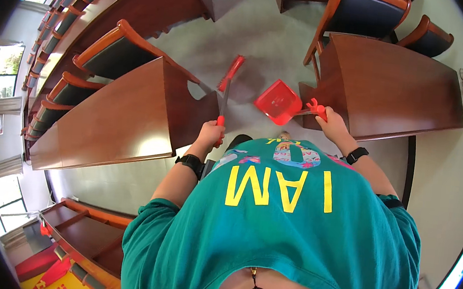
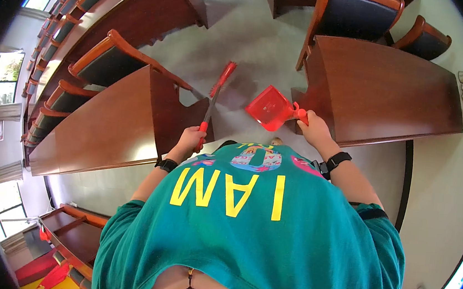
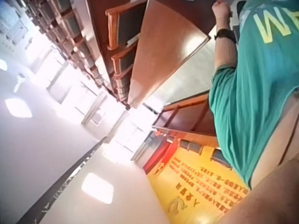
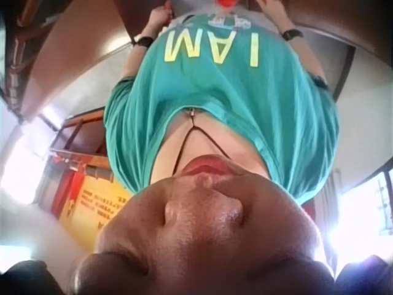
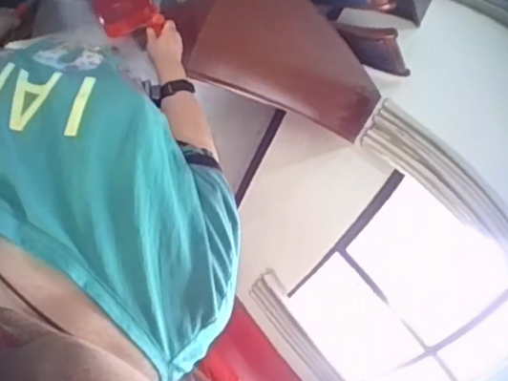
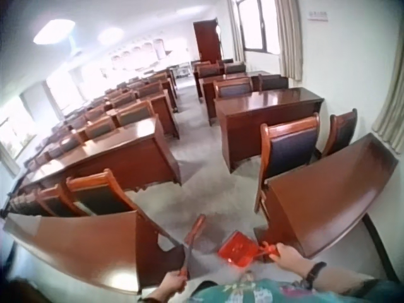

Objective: Sweep the floor in a classroom or meeting hall using a broom and dustpan.

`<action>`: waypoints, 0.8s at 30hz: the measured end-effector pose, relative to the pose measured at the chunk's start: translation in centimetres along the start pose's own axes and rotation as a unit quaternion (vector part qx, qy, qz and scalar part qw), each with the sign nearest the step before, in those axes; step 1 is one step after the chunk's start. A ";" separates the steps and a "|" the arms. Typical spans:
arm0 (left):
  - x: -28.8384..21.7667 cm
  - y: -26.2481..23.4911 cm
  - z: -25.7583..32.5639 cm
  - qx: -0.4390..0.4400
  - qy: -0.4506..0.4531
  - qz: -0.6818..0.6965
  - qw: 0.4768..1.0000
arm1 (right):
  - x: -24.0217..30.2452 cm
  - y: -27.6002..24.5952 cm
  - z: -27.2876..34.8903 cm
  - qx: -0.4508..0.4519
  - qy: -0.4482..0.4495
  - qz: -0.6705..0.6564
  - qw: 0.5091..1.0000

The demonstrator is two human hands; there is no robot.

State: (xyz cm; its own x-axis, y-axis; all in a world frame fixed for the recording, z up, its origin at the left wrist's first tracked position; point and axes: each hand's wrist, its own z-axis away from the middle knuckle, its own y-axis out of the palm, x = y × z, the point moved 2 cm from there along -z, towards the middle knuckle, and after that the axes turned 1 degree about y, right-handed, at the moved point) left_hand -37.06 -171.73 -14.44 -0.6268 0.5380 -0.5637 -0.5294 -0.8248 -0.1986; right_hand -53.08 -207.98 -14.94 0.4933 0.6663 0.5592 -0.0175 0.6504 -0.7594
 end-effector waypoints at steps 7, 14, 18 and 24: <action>-3.4 -0.1 -3.0 0.065 -0.052 -0.039 0.996 | -1.3 -1.3 -0.7 0.027 0.038 -0.031 0.998; -7.7 -0.7 -8.9 0.120 0.236 -0.452 0.852 | -1.2 0.3 0.1 0.045 0.071 -0.052 0.995; -11.3 1.3 -11.0 0.121 0.304 -0.496 0.804 | 0.6 0.4 1.1 0.057 0.114 -0.066 0.990; -15.1 7.0 -13.7 0.175 0.260 -0.551 0.774 | 1.1 1.7 3.5 0.076 0.161 -0.078 0.981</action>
State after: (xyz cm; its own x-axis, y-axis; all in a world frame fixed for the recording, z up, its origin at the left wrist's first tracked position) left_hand -23.48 -188.02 -18.32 0.5811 0.6631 -0.4718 -0.7582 0.2305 -0.6099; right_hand -55.60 -204.85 -14.45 0.7489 0.4197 0.5128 -0.0361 0.7985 -0.6009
